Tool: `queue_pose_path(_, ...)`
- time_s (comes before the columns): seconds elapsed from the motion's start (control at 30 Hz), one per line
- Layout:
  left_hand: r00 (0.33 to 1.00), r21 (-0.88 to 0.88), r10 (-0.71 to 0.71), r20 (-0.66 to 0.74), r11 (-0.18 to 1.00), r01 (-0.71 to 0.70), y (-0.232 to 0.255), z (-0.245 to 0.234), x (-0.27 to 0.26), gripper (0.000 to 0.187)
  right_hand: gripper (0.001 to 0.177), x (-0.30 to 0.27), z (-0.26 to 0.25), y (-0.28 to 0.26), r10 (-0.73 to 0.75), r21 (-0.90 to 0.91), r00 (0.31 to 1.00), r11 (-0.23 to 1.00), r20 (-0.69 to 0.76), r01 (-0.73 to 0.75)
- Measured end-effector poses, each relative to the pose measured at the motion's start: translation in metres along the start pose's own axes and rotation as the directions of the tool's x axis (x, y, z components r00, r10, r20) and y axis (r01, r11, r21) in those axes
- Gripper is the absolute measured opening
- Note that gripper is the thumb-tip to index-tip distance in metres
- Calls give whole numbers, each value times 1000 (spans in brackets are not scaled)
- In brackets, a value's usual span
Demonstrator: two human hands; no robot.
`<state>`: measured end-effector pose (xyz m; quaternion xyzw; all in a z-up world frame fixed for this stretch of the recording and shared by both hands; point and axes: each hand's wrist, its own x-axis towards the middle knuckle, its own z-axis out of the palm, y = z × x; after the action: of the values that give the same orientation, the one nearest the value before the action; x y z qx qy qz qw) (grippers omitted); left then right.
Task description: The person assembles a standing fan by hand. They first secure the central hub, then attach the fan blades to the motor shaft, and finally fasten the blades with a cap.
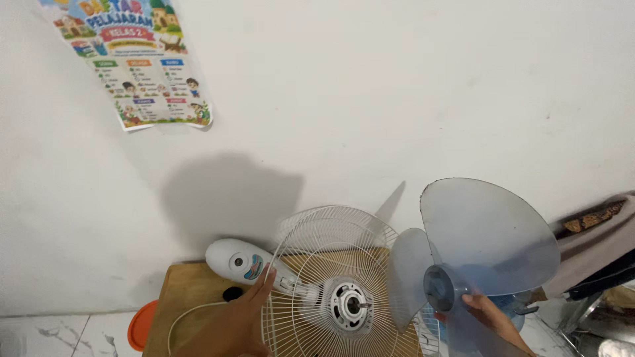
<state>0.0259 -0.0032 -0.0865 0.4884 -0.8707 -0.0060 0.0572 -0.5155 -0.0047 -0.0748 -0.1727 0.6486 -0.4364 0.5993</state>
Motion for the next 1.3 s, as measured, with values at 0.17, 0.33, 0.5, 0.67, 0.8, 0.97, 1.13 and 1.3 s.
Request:
queue_pose_path(0.17, 879, -465, -117, 463, 812, 353, 15, -36, 5, 152, 103, 24, -15, -1, -64, -257, 983, 960, 172, 108)
queue_pose_path(0.33, 878, -467, -98, 468, 816, 341, 28, -75, 9, 155, 109, 27, -11, 4, -76, -372, 991, 921, 108, 111)
queue_pose_path(0.5, 924, -624, -36, 381, 727, 285, 24, -71, 5, 161, 108, 37, -15, 0, -65, -521, 990, 845, 122, 120)
queue_pose_path(0.67, 951, -641, -12, 309, 736, 218, 18, -55, 1, 160, 108, 60, -28, 4, -51, -401, 998, 915, -24, 37)
queue_pose_path(0.8, 972, -689, 32, 232, 711, 141, 17, -50, 0, 161, 109, 73, -42, 7, -45, -400, 997, 916, -57, 18)
queue_pose_path(0.97, 975, -575, 80, 205, 817, 54, 22, -57, 2, 153, 107, 82, -52, 14, -32, -460, 990, 887, -140, -36)
queue_pose_path(1.13, 983, -435, 161, -84, 882, -182, 45, -54, 25, 110, 105, 89, -54, 14, -39, -536, 985, 842, -168, -58)
queue_pose_path(1.3, 981, -507, 173, -86, 840, -193, 85, -27, 71, 50, 103, 76, -54, 17, -46, -500, 980, 864, -194, -58)
